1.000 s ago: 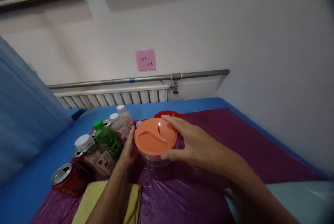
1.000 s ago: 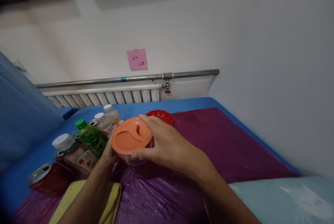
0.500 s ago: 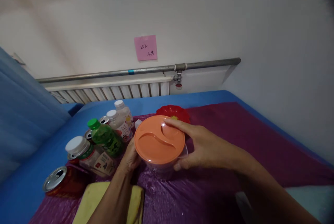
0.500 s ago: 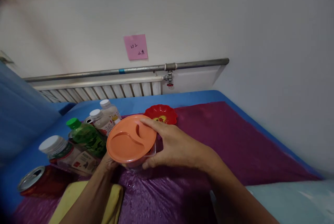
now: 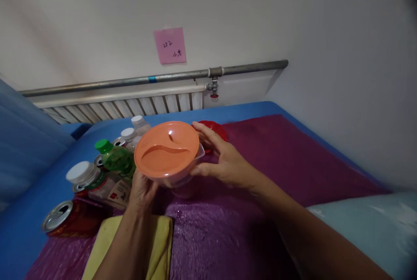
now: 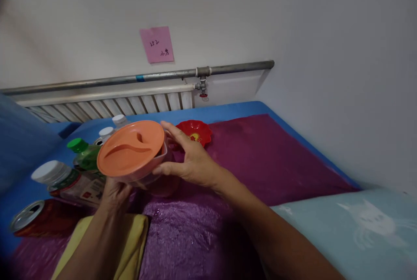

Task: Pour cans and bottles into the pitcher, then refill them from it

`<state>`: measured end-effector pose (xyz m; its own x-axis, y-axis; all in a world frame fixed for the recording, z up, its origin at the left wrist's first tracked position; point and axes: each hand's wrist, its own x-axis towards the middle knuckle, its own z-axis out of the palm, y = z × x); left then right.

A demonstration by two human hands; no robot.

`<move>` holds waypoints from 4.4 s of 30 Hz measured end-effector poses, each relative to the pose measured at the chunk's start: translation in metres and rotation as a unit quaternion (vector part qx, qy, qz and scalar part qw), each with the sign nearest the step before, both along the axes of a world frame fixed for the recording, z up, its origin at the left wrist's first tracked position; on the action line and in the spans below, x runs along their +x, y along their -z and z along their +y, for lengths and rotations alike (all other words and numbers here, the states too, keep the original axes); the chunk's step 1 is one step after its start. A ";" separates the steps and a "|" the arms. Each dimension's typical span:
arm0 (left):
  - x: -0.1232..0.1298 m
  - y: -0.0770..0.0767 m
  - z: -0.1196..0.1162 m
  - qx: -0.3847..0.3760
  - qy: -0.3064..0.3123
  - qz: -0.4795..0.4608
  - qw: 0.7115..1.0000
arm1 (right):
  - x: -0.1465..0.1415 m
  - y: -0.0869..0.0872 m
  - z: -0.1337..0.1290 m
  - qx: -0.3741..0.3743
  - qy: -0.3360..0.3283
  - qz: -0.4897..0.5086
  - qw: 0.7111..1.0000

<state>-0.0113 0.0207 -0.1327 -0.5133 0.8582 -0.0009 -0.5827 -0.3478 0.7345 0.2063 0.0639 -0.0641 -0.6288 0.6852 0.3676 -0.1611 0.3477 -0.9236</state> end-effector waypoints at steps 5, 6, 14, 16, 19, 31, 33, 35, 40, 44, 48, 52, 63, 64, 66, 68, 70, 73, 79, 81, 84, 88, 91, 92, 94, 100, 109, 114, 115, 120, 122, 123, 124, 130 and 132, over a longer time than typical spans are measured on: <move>0.007 -0.005 0.001 -0.024 -0.017 -0.006 1.000 | -0.004 0.016 0.014 -0.045 -0.033 0.002 0.998; 0.007 -0.006 0.000 -0.024 -0.019 -0.008 1.000 | -0.003 0.018 0.016 -0.051 -0.040 0.003 0.998; 0.003 -0.006 -0.003 -0.044 -0.034 -0.036 0.998 | -0.003 0.026 0.025 -0.086 -0.073 0.021 0.993; 0.003 -0.007 -0.002 -0.045 -0.038 -0.037 0.998 | -0.005 0.027 0.025 -0.078 -0.074 0.030 0.994; 0.003 -0.008 0.000 -0.050 -0.047 -0.041 0.997 | -0.007 0.029 0.024 -0.058 -0.075 0.027 0.995; 0.000 -0.006 0.001 -0.066 -0.041 -0.027 0.997 | -0.004 0.024 0.019 0.010 -0.011 -0.083 0.996; -0.001 -0.003 0.002 -0.066 -0.038 -0.015 0.997 | -0.005 0.025 0.018 -0.002 -0.029 -0.089 0.996; -0.001 -0.002 0.003 -0.064 -0.035 -0.003 0.997 | -0.007 0.026 0.017 -0.013 -0.047 -0.091 0.995; 0.002 -0.008 0.000 -0.052 -0.036 0.013 0.998 | -0.010 0.029 0.015 -0.005 -0.035 -0.069 0.997; 0.004 -0.021 -0.007 -0.019 -0.052 0.033 0.998 | -0.011 0.022 0.010 0.046 -0.022 -0.069 0.996; 0.007 -0.024 -0.009 -0.021 -0.061 0.029 0.997 | -0.003 0.006 0.004 0.057 -0.007 -0.103 0.993; 0.015 -0.017 -0.007 -0.064 -0.034 0.000 0.997 | 0.009 -0.007 0.004 0.061 0.002 -0.134 0.989; 0.013 -0.011 -0.006 -0.105 -0.026 -0.018 0.994 | 0.011 0.003 0.012 0.015 -0.013 -0.142 0.990; 0.011 -0.011 -0.006 -0.109 -0.028 -0.017 0.994 | 0.010 0.003 0.011 0.013 -0.016 -0.132 0.991; 0.008 -0.009 -0.006 -0.118 -0.031 -0.009 0.993 | 0.009 0.004 0.009 0.013 -0.018 -0.114 0.993; 0.004 -0.004 -0.005 -0.117 -0.028 0.006 0.993 | 0.009 0.003 0.009 0.025 -0.021 -0.103 0.994; 0.001 0.000 -0.003 -0.103 -0.021 0.019 0.994 | 0.012 0.002 0.012 0.045 -0.037 -0.121 0.991; 0.003 -0.001 -0.001 -0.103 -0.033 0.018 0.994 | 0.025 0.002 0.026 0.082 0.059 -0.242 0.965; 0.018 -0.024 -0.002 -0.171 -0.068 -0.028 0.983 | 0.053 0.038 0.067 0.098 0.282 -0.387 0.873; 0.021 -0.028 -0.003 -0.174 -0.063 -0.023 0.982 | 0.052 0.056 0.073 0.106 0.264 -0.402 0.870; 0.023 -0.028 -0.003 -0.167 -0.060 -0.025 0.984 | 0.042 0.079 0.078 0.132 0.237 -0.411 0.870; 0.020 -0.022 -0.002 -0.156 -0.061 -0.029 0.985 | 0.033 0.092 0.082 0.174 0.252 -0.400 0.864; 0.016 -0.017 -0.001 -0.153 -0.042 -0.017 0.987 | 0.035 0.086 0.085 0.208 0.288 -0.364 0.861; 0.014 -0.014 -0.001 -0.152 -0.036 -0.016 0.988 | 0.037 0.080 0.085 0.219 0.304 -0.349 0.859; 0.011 -0.009 -0.001 -0.144 -0.025 -0.017 0.989 | 0.043 0.065 0.082 0.239 0.342 -0.319 0.851; 0.003 0.004 -0.001 -0.112 -0.010 -0.010 0.994 | 0.077 0.025 0.043 0.281 0.403 -0.249 0.835; 0.008 0.003 0.001 -0.093 -0.015 0.010 0.995 | 0.116 0.071 -0.046 0.208 0.330 -0.262 0.883; 0.009 0.004 0.002 -0.100 -0.024 0.021 0.994 | 0.117 0.088 -0.046 0.190 0.226 -0.397 0.869; 0.009 0.005 0.002 -0.102 -0.026 0.021 0.994 | 0.117 0.089 -0.045 0.184 0.210 -0.417 0.865; 0.008 0.006 0.002 -0.099 -0.031 0.024 0.994 | 0.117 0.088 -0.046 0.159 0.165 -0.450 0.863; 0.008 0.005 0.002 -0.097 -0.030 0.025 0.995 | 0.118 0.088 -0.047 0.161 0.153 -0.449 0.866; 0.009 0.005 0.001 -0.096 -0.029 0.024 0.995 | 0.118 0.088 -0.048 0.165 0.148 -0.446 0.867; 0.009 0.005 0.001 -0.095 -0.030 0.024 0.995 | 0.118 0.088 -0.048 0.169 0.145 -0.442 0.869; 0.010 0.003 0.002 -0.098 -0.034 0.019 0.994 | 0.119 0.087 -0.052 0.239 0.149 -0.423 0.861; 0.009 0.003 0.002 -0.097 -0.032 0.018 0.995 | 0.118 0.087 -0.052 0.268 0.147 -0.431 0.849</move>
